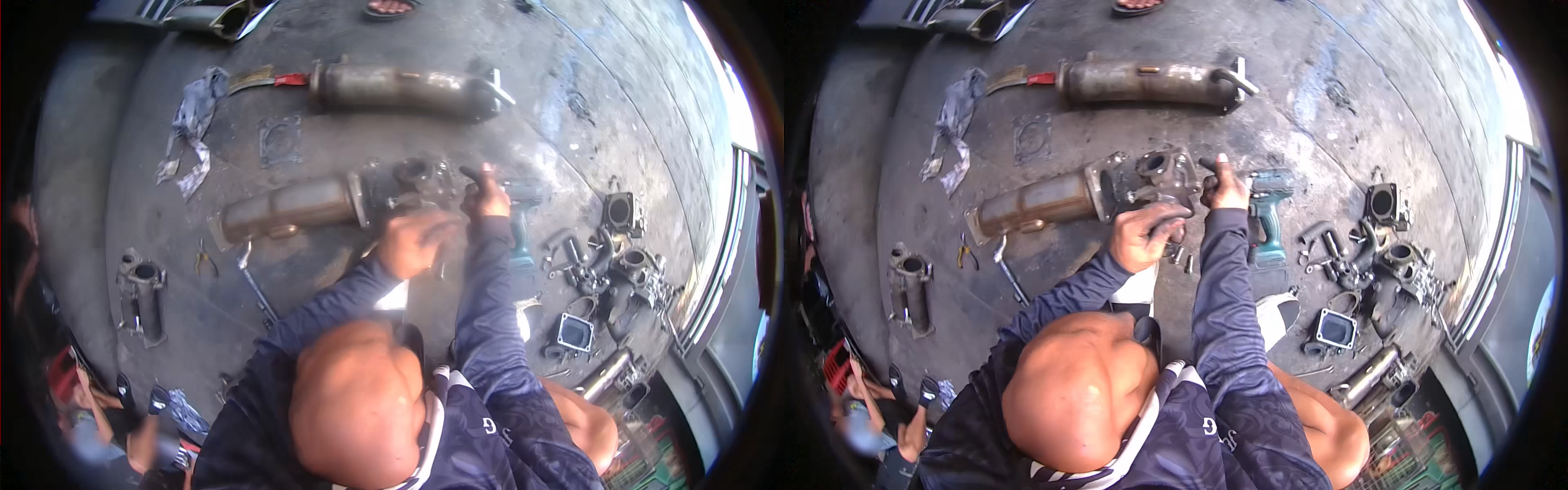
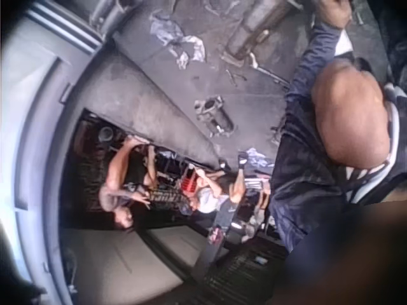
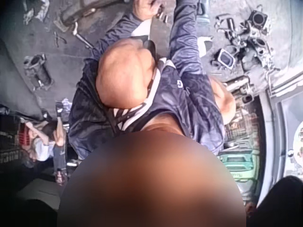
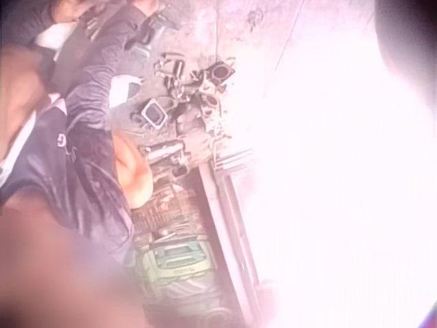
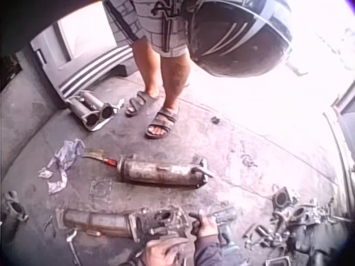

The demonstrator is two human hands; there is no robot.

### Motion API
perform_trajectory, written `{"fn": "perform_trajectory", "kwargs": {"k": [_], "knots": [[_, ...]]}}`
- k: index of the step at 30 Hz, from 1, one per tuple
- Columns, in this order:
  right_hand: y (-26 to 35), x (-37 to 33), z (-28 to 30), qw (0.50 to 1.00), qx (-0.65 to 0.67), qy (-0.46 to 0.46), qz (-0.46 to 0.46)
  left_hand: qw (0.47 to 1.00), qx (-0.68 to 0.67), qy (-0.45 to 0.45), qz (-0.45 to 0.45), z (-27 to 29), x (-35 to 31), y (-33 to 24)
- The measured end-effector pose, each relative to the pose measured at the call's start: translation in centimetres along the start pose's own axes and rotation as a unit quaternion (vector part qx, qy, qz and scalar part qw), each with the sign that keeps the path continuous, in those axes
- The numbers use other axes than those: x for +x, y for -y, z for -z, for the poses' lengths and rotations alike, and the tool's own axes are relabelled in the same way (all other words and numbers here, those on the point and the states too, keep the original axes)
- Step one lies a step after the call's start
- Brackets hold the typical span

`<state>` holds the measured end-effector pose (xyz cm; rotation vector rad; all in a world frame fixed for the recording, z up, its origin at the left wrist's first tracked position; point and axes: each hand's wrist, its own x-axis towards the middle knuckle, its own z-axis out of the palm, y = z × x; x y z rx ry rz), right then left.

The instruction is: Manually assembling or repairing components of an automotive exhaust manifold and pipes using tools on the floor.

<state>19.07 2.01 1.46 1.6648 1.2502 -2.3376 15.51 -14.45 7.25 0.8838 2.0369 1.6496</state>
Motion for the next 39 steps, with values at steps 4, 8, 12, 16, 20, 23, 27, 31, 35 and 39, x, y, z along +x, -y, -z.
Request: {"fn": "perform_trajectory", "kwargs": {"k": [4,8,12,16,20,23,27,31,35,39], "knots": [[-1.9,1.1,0.6,0.921,-0.306,-0.011,0.242,1.0,-0.017,0.016,0.005,-1.4,0.7,-0.4],[0.9,-1.1,0.3,0.994,0.053,0.011,0.091,1.0,0.007,0.026,0.012,-0.7,0.2,-0.6],[0.2,-0.9,-1.0,0.941,-0.31,-0.051,0.126,0.999,0.022,0.035,0.002,-1.0,-0.1,-0.5],[-0.1,-1.2,0.1,0.984,-0.046,0.02,0.172,1.0,0.011,0.022,0.011,-0.9,0.5,-0.6],[-1.1,-0.6,-0.9,0.933,-0.315,-0.065,0.158,0.999,0.038,0.025,0.001,-0.8,0.5,-0.5],[-0.9,-1.0,0.6,0.992,-0.047,0.018,0.115,1.0,0.018,0.017,0.019,-0.7,0.4,-0.9],[-0.4,-1.2,-0.4,0.95,-0.3,-0.049,0.076,0.999,0.003,0.004,0.038,-0.6,0.4,-0.7],[0.7,-2.2,-1.2,0.985,0.01,0.051,0.166,1.0,0.01,0.003,0.028,-0.6,0.7,-0.6],[-0.9,1.2,-0.6,0.958,-0.273,-0.07,0.058,0.999,-0.005,-0.001,0.04,-0.6,0.8,-0.5],[-1.0,1.7,-1.6,0.96,-0.273,-0.02,0.057,0.999,0.018,0.013,0.024,-0.5,0.3,-0.8]]}}
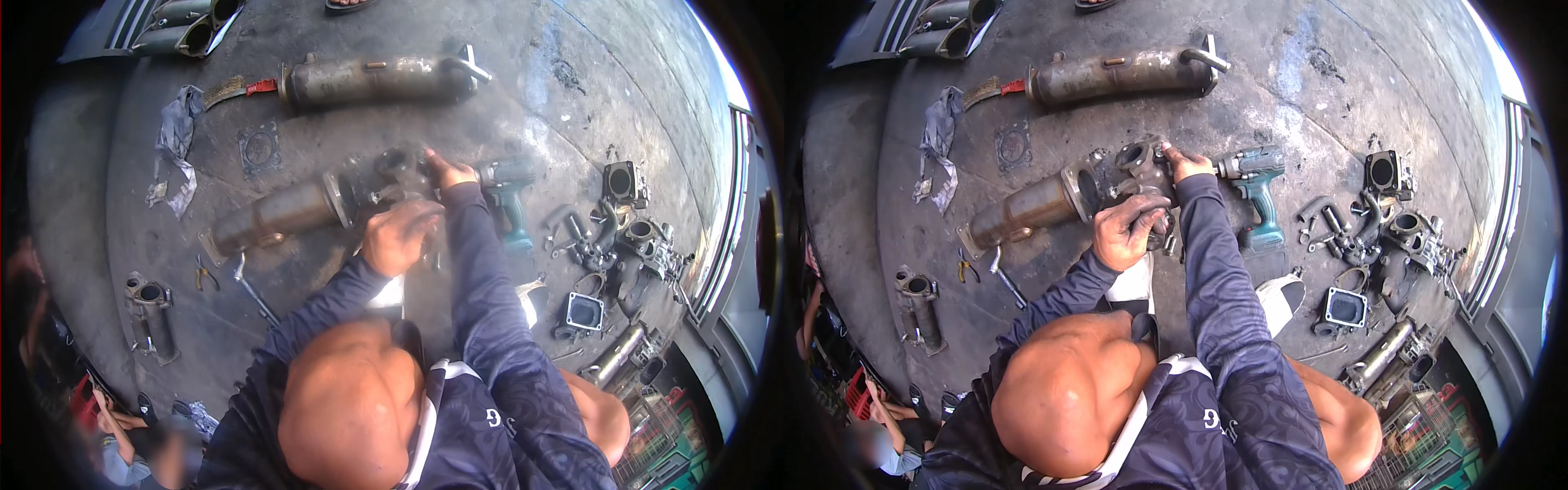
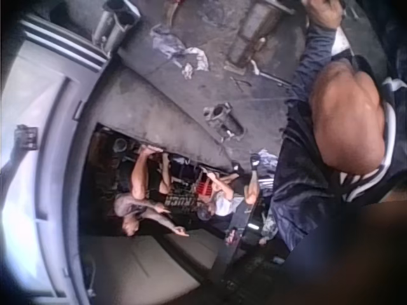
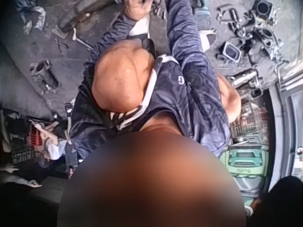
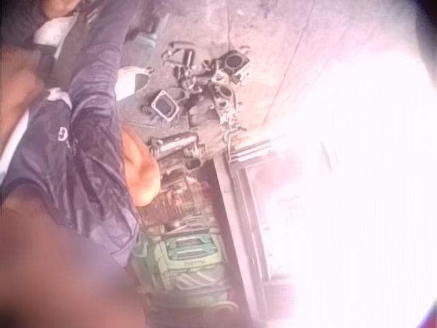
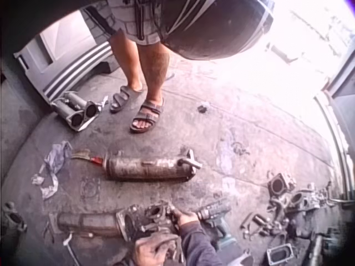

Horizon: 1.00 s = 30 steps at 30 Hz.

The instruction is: Manually assembling or repairing components of an automotive exhaust manifold and pipes using tools on the floor.

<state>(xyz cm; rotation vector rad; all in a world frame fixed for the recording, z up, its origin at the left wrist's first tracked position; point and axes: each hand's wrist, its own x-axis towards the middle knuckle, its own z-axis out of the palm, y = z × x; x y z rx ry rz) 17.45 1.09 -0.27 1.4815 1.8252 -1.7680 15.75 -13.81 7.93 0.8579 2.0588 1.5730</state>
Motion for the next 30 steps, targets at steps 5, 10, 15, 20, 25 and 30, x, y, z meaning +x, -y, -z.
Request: {"fn": "perform_trajectory", "kwargs": {"k": [5,10,15,20,25,30], "knots": [[-7.1,5.9,0.0,0.978,0.187,-0.005,-0.092,1.0,-0.018,0.007,0.004,-0.9,0.3,0.4],[0.3,0.6,-0.2,0.998,0.047,0.004,-0.052,1.0,0.008,-0.005,-0.008,-0.2,-0.1,0.2],[2.1,-0.3,1.3,0.993,-0.026,-0.018,-0.115,0.998,-0.01,0.015,-0.053,-0.9,0.2,0.0],[-5.2,4.2,0.0,0.987,-0.116,-0.098,-0.044,0.999,-0.029,0.025,-0.024,-0.8,0.6,-0.1],[-5.0,4.9,-1.1,0.996,-0.041,-0.04,-0.07,1.0,-0.013,0.018,-0.011,0.1,0.4,-0.1],[-5.0,3.4,1.1,0.903,-0.375,0.118,0.175,0.999,0.031,0.013,-0.039,-0.6,0.0,0.2]]}}
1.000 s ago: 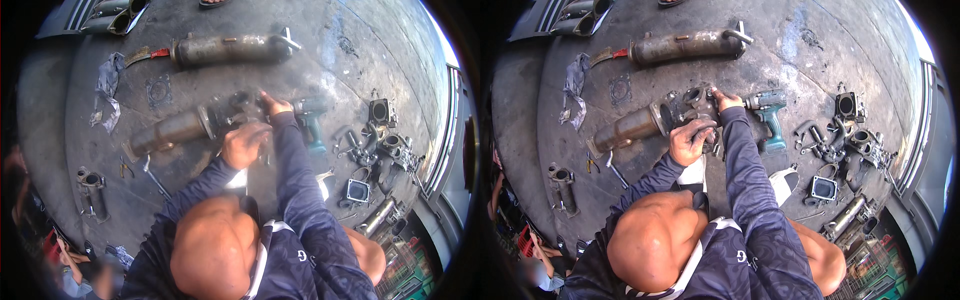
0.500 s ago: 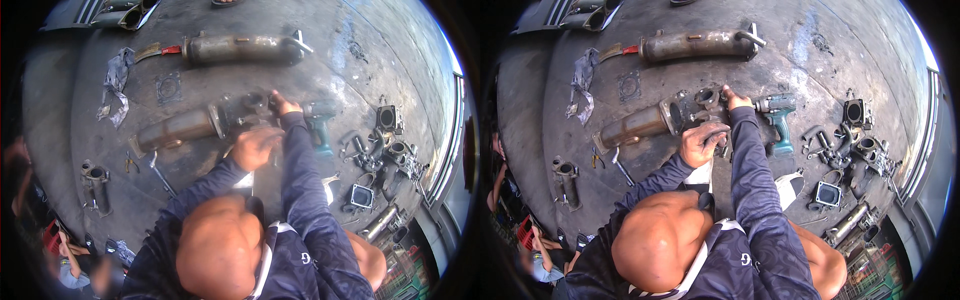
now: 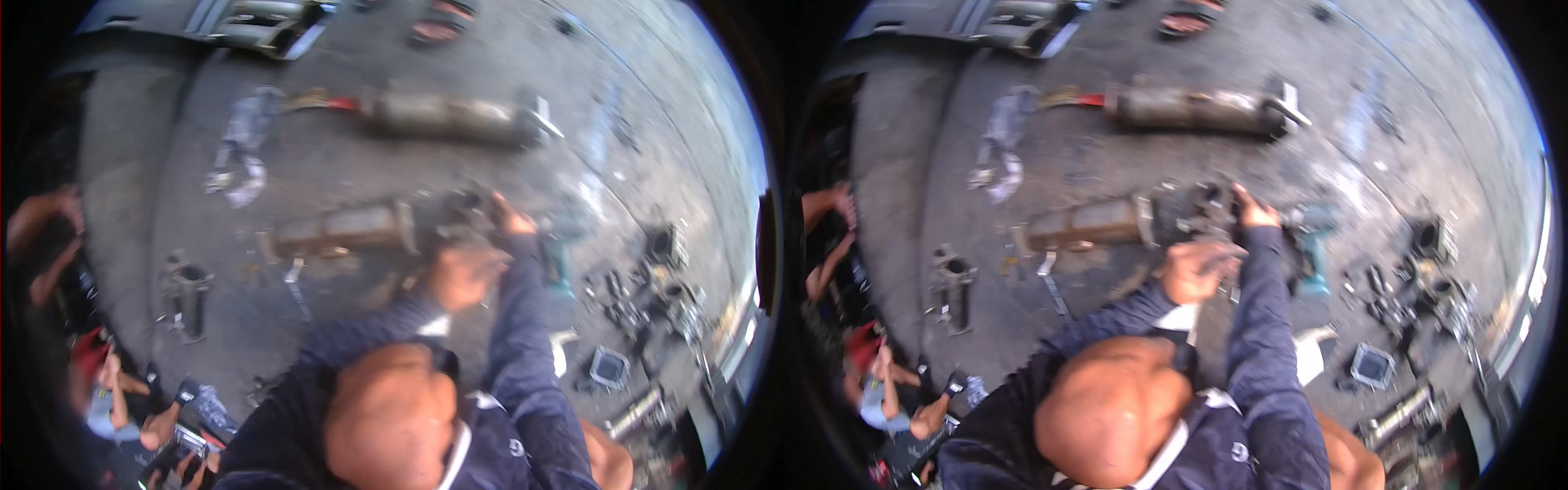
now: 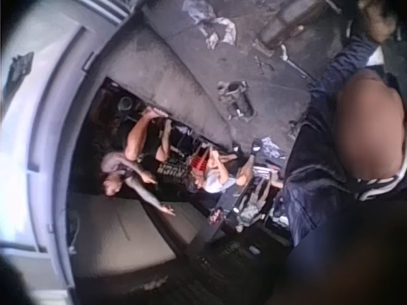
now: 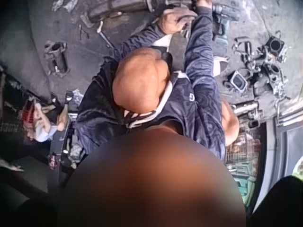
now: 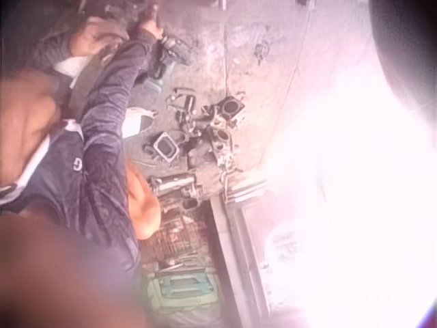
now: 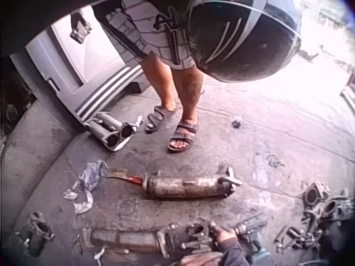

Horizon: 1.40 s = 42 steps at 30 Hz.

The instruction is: Manually assembling or repairing components of an automotive exhaust manifold and pipes using tools on the floor.

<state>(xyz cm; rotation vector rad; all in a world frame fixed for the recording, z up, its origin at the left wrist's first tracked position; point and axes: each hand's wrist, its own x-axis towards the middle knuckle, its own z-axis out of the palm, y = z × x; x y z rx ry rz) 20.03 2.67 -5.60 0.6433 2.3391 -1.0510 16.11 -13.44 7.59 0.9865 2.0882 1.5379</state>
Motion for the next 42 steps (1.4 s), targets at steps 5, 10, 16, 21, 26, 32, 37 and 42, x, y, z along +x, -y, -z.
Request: {"fn": "perform_trajectory", "kwargs": {"k": [5,10,16,21,26,32,37,42], "knots": [[0.3,0.2,1.6,0.793,0.496,-0.032,-0.352,0.996,-0.084,-0.009,0.001,-1.0,-0.2,-0.3],[0.5,1.4,0.5,0.891,0.346,0.014,-0.294,0.999,-0.031,-0.012,0.01,-0.5,0.2,-0.5],[3.8,0.0,0.9,0.9,0.318,-0.138,-0.263,0.999,-0.048,0.004,0.021,0.3,0.2,0.0],[4.8,-0.9,2.8,0.904,0.31,-0.104,-0.275,0.999,-0.026,0.01,-0.037,0.0,0.6,-0.2],[2.9,-0.4,1.4,0.86,0.358,-0.138,-0.335,0.999,-0.027,0.012,-0.04,-0.6,0.7,-0.5],[6.0,-1.6,2.8,0.908,0.304,-0.116,-0.263,1.0,-0.016,0.011,-0.017,-0.2,0.3,-0.1],[1.3,-0.3,-0.1,0.873,0.429,-0.122,-0.2,0.999,-0.016,0.018,-0.026,-0.4,0.5,-0.4],[3.1,-0.3,1.4,0.855,0.439,-0.104,-0.255,0.999,-0.025,0.021,-0.012,-0.2,0.4,-0.3]]}}
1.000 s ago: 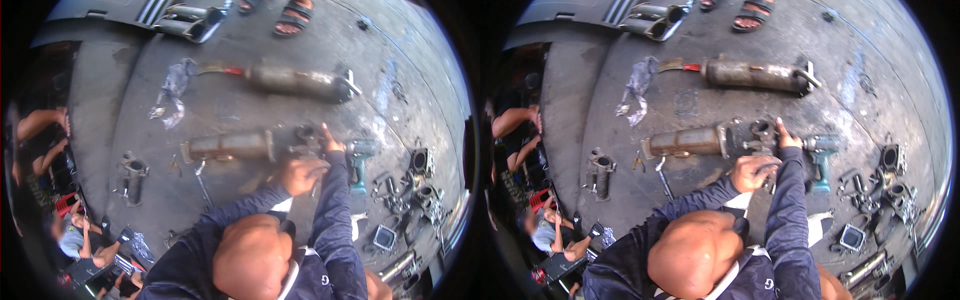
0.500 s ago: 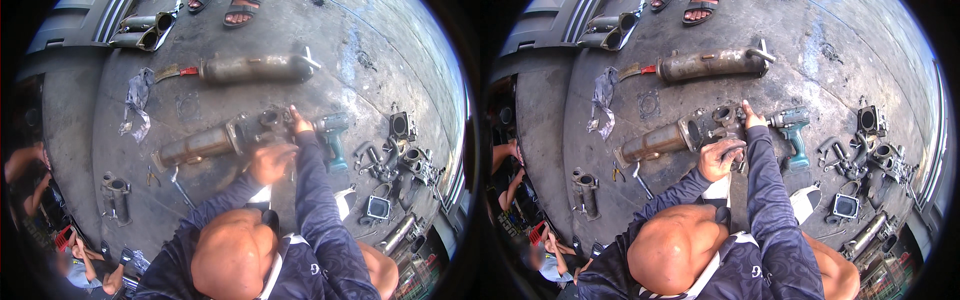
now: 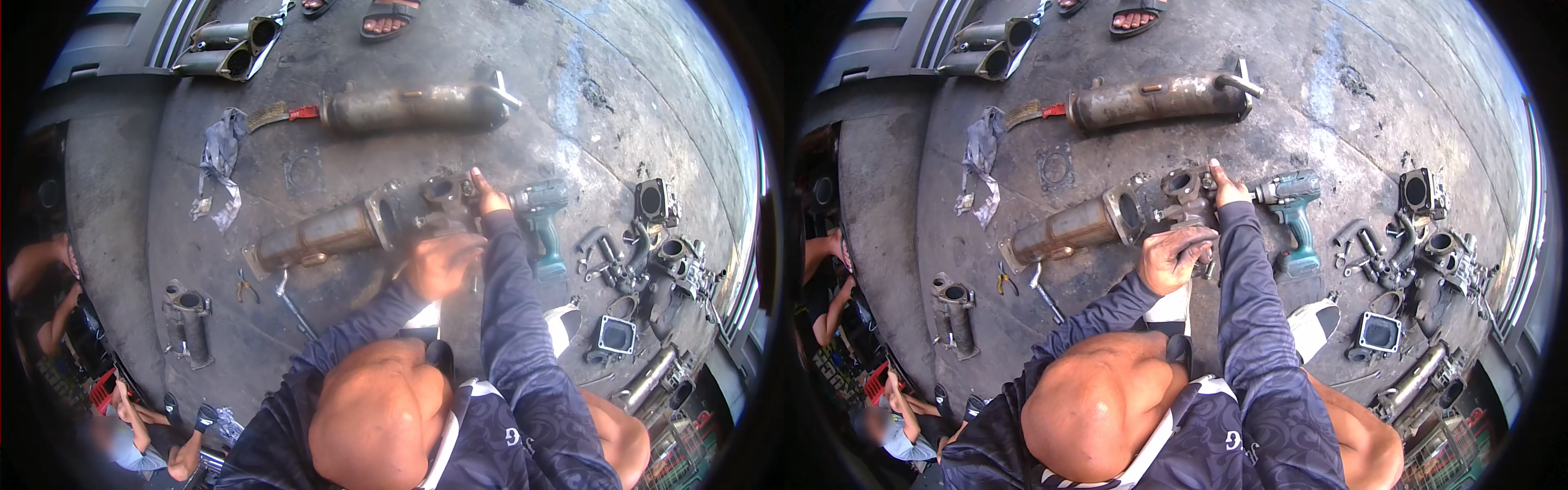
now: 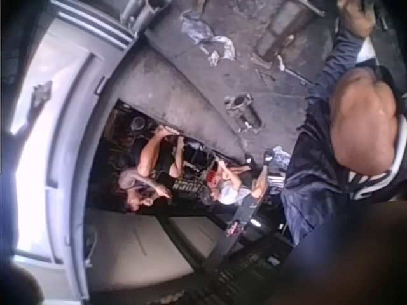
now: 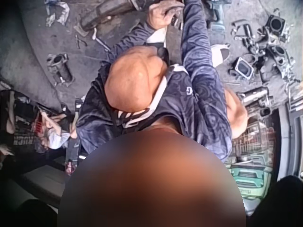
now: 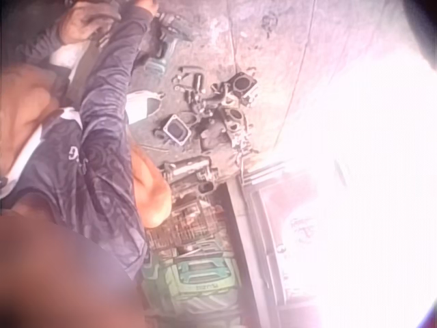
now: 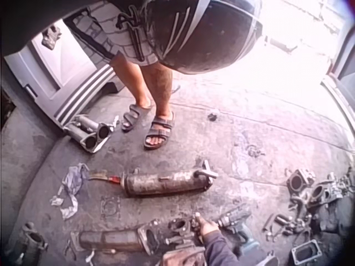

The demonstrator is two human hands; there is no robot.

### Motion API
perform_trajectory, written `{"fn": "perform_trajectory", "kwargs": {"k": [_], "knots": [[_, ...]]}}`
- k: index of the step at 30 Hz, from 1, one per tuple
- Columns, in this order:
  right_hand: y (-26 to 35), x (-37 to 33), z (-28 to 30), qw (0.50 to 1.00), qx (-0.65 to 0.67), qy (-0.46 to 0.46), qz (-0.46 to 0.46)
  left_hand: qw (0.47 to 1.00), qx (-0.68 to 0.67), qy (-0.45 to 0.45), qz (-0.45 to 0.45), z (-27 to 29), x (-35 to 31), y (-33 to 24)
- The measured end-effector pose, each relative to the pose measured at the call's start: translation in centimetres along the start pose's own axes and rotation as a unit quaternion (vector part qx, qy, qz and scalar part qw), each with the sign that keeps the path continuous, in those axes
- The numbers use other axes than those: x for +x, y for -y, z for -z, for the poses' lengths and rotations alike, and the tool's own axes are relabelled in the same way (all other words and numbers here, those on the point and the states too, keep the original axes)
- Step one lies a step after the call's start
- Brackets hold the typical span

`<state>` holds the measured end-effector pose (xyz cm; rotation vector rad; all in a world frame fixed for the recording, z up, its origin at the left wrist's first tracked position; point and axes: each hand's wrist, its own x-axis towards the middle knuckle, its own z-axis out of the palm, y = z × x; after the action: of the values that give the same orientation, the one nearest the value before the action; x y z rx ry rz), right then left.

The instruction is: Manually assembling or repairing components of an automotive exhaust manifold and pipes using tools on the floor.

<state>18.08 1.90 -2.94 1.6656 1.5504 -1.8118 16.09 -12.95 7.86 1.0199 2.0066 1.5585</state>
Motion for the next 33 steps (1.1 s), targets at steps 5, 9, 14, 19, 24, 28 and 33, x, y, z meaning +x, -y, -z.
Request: {"fn": "perform_trajectory", "kwargs": {"k": [5,9,14,19,24,28,33], "knots": [[2.1,-2.6,0.2,0.989,-0.147,0.002,0.034,1.0,0.0,0.003,-0.008,0.2,0.1,-0.1],[1.8,-2.6,0.3,0.999,-0.047,0.009,-0.021,1.0,-0.017,-0.002,0.024,0.0,-0.1,0.1],[1.1,-1.3,0.4,0.998,-0.033,0.051,0.01,1.0,-0.005,0.009,0.004,0.0,-0.1,0.1],[2.1,-2.6,0.2,0.992,-0.126,-0.025,0.003,1.0,-0.012,0.0,0.005,-0.2,0.1,0.2],[1.0,-2.5,-0.5,0.967,0.25,0.044,0.007,0.999,-0.016,0.002,0.036,0.2,-0.2,0.2],[0.6,-3.2,-0.4,0.984,0.033,-0.057,0.164,1.0,0.0,-0.01,-0.004,0.0,0.2,0.0],[0.2,-2.6,-0.3,0.989,0.101,-0.04,0.099,1.0,0.006,-0.007,-0.016,0.0,0.2,0.1]]}}
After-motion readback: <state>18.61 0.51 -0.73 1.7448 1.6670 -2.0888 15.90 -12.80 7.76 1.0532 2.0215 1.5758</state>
